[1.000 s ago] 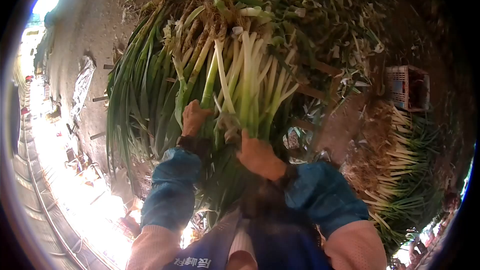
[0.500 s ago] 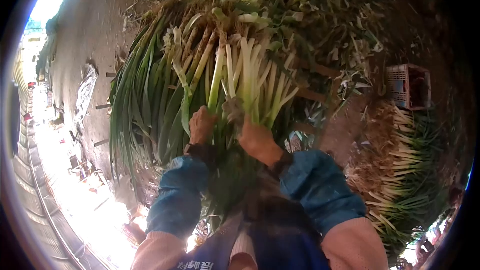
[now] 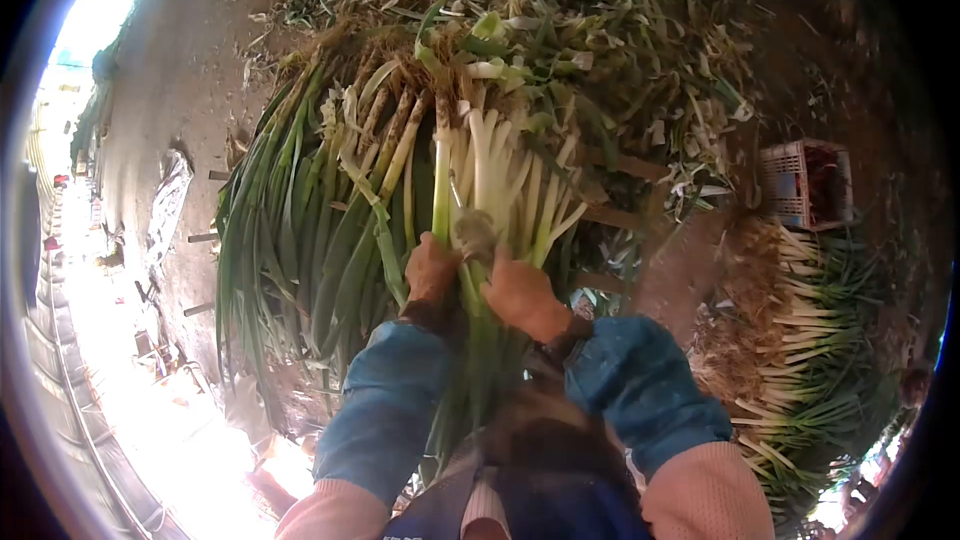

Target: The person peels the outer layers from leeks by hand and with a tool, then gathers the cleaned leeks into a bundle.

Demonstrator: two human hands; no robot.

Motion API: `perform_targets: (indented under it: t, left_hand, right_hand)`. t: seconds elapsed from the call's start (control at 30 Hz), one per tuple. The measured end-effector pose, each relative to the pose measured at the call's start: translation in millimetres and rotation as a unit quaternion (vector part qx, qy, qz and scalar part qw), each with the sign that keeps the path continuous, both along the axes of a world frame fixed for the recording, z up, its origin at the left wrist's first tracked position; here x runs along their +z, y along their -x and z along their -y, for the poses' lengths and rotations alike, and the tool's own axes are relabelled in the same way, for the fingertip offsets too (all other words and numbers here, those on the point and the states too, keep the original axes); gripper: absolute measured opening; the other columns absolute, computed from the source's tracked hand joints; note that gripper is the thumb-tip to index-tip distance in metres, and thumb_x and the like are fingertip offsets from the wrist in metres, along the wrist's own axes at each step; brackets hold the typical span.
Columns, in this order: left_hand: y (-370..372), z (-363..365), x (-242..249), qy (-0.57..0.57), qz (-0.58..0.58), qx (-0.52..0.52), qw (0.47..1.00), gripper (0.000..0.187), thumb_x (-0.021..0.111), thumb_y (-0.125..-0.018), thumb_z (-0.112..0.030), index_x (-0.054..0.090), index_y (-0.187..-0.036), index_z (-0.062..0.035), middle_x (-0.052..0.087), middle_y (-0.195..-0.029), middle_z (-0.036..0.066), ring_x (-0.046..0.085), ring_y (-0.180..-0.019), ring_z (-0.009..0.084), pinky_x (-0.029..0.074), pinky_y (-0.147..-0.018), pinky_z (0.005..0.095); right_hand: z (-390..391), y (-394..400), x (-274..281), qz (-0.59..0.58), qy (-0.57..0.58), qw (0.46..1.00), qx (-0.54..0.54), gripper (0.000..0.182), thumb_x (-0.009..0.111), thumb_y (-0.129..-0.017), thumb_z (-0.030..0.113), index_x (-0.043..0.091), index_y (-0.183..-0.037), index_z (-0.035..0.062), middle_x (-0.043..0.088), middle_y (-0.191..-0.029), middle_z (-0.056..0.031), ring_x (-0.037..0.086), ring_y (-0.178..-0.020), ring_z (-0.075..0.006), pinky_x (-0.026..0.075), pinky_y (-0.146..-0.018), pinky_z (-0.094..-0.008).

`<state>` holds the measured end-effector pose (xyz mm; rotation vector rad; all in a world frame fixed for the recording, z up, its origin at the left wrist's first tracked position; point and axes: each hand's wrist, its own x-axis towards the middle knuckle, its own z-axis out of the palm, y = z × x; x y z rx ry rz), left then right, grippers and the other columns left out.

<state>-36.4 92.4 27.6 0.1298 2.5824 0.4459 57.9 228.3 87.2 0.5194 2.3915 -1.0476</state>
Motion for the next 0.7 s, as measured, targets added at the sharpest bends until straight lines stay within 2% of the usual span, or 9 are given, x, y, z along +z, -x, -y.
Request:
perform_targets:
  t: [0.03, 0.13, 0.23, 0.43, 0.57, 0.7]
  left_hand:
    - [1, 4, 2, -0.016, 0.036, 0.010, 0.999, 0.048, 0.068, -0.072, -0.037, 0.047, -0.095, 0.0010, 0.062, -0.082, 0.023, 0.060, -0.079, 0.0410, 0.047, -0.069, 0.0479]
    - [-9, 15, 4, -0.019, 0.019, 0.013, 1.000, 0.040, 0.064, -0.076, -0.032, 0.048, -0.094, 0.0006, 0.062, -0.082, 0.026, 0.059, -0.081, 0.0419, 0.046, -0.070, 0.0482]
    - [-15, 25, 5, -0.045, 0.006, -0.017, 0.999, 0.036, 0.062, -0.078, -0.030, 0.048, -0.094, -0.0008, 0.062, -0.081, 0.025, 0.059, -0.081, 0.0420, 0.046, -0.069, 0.0485]
    - [-42, 28, 19, -0.042, 0.024, -0.010, 0.999, 0.033, 0.059, -0.080, -0.031, 0.046, -0.088, -0.0018, 0.061, -0.079, 0.024, 0.059, -0.077, 0.0420, 0.045, -0.066, 0.0507]
    - [-53, 34, 17, -0.035, 0.030, -0.028, 0.999, 0.031, 0.057, -0.082, -0.030, 0.045, -0.089, -0.0020, 0.061, -0.077, 0.024, 0.059, -0.075, 0.0426, 0.045, -0.065, 0.0511]
    - [-66, 34, 26, -0.037, 0.020, -0.034, 0.999, 0.030, 0.055, -0.084, -0.030, 0.045, -0.089, -0.0021, 0.060, -0.074, 0.023, 0.058, -0.074, 0.0425, 0.045, -0.065, 0.0515]
  right_hand:
    - [1, 3, -8, -0.007, 0.003, 1.000, 0.006, 0.064, 0.059, -0.078, 0.027, 0.031, -0.123, -0.0090, 0.060, -0.075, -0.0281, 0.059, -0.074, -0.0437, 0.047, -0.065, -0.0503]
    - [2, 17, -32, -0.055, -0.008, 0.998, 0.014, 0.061, 0.058, -0.078, 0.025, 0.031, -0.120, -0.0099, 0.060, -0.075, -0.0270, 0.059, -0.072, -0.0423, 0.048, -0.063, -0.0496]
    - [-2, 33, -42, -0.107, -0.074, 0.992, 0.001, 0.057, 0.054, -0.078, 0.022, 0.033, -0.119, -0.0114, 0.060, -0.074, -0.0261, 0.060, -0.070, -0.0405, 0.048, -0.060, -0.0484]
    - [-3, 26, -19, -0.046, -0.070, 0.996, 0.014, 0.050, 0.053, -0.077, 0.019, 0.037, -0.114, -0.0112, 0.060, -0.071, -0.0255, 0.061, -0.068, -0.0409, 0.049, -0.061, -0.0480]
    - [-9, 41, -50, -0.079, -0.065, 0.995, 0.022, 0.048, 0.054, -0.077, 0.018, 0.037, -0.112, -0.0096, 0.060, -0.072, -0.0263, 0.061, -0.070, -0.0422, 0.049, -0.061, -0.0489]
    - [-20, 69, -58, -0.072, -0.098, 0.992, -0.032, 0.050, 0.056, -0.077, 0.020, 0.037, -0.113, -0.0091, 0.060, -0.074, -0.0268, 0.060, -0.070, -0.0425, 0.049, -0.062, -0.0492]
